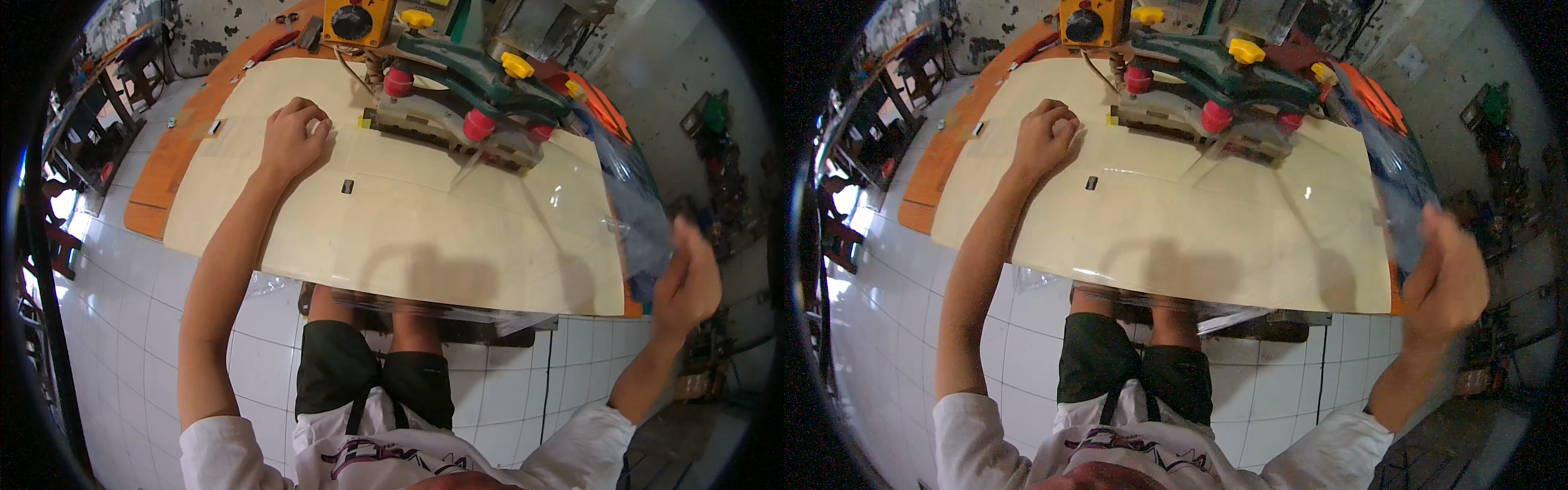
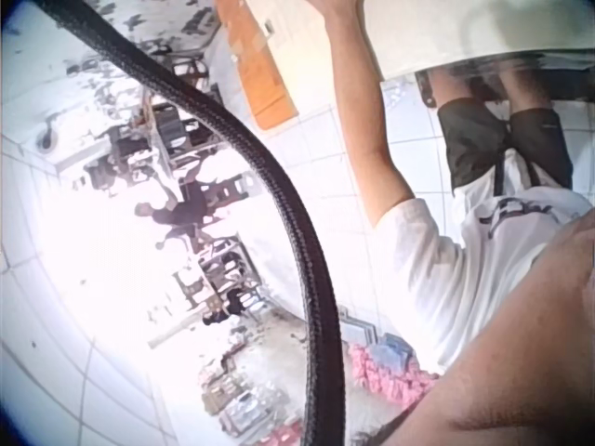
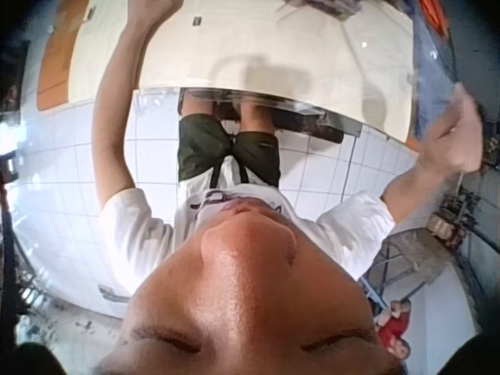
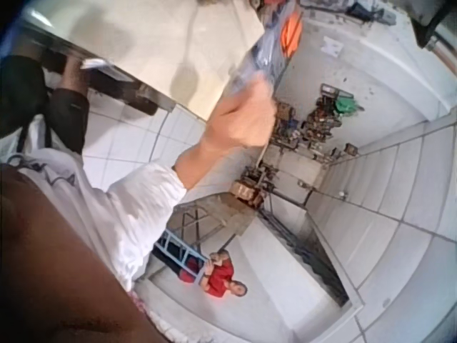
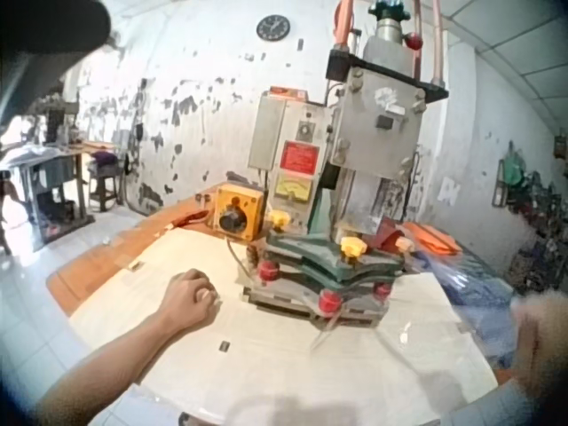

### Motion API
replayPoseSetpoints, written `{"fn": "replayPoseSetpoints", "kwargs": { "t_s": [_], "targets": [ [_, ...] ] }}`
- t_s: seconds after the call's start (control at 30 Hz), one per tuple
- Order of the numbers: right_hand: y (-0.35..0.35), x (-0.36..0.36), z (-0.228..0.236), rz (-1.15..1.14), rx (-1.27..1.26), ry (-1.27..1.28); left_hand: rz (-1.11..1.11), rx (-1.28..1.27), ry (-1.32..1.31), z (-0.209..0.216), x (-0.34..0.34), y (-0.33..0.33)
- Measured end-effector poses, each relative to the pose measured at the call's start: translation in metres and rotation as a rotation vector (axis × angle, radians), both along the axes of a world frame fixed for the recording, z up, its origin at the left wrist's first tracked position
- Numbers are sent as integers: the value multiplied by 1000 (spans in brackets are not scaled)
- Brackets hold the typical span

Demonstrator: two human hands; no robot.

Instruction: The person aligns a sheet on a workbench under a heat press machine to seal it. The person then separates and handles clear plastic film by hand before smoothing and repositioning the sheet on the surface.

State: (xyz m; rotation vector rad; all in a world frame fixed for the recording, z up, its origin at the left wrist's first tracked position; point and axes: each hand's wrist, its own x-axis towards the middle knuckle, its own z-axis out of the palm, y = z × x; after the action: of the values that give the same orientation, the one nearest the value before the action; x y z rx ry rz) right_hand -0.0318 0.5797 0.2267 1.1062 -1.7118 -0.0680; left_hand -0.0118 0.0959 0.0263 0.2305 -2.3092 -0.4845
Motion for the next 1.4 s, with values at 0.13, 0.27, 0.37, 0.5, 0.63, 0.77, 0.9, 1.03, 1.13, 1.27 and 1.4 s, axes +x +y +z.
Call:
{"fn": "replayPoseSetpoints", "kwargs": {
  "t_s": [0.13,0.27,0.37,0.5,0.63,0.77,0.9,1.03,1.13,1.27,1.4],
  "targets": [
    [16,30,-58,43,51,122,-18,9,-14,5,-1,4],
    [28,57,-127,-62,-5,19,-35,-2,-5,3,-2,10],
    [40,71,-165,-136,-126,-26,-48,-8,0,5,-4,13],
    [54,85,-192,-214,-285,-92,-54,-71,-25,4,-6,14],
    [35,96,-220,-192,-343,-288,-46,-10,15,9,-2,16],
    [-10,105,-238,-49,-467,-493,-77,35,-13,6,-7,19],
    [-38,104,-244,82,-531,-561,-149,85,8,9,-1,23],
    [-46,103,-243,-9,-467,-599,-173,79,8,13,1,27],
    [-49,106,-248,-6,-503,-634,-143,86,-23,14,-1,27],
    [-57,113,-242,-31,-444,-732,-148,87,-14,14,-3,29],
    [-71,108,-230,-74,-303,-823,-147,97,-7,10,-4,24]
  ]
}}
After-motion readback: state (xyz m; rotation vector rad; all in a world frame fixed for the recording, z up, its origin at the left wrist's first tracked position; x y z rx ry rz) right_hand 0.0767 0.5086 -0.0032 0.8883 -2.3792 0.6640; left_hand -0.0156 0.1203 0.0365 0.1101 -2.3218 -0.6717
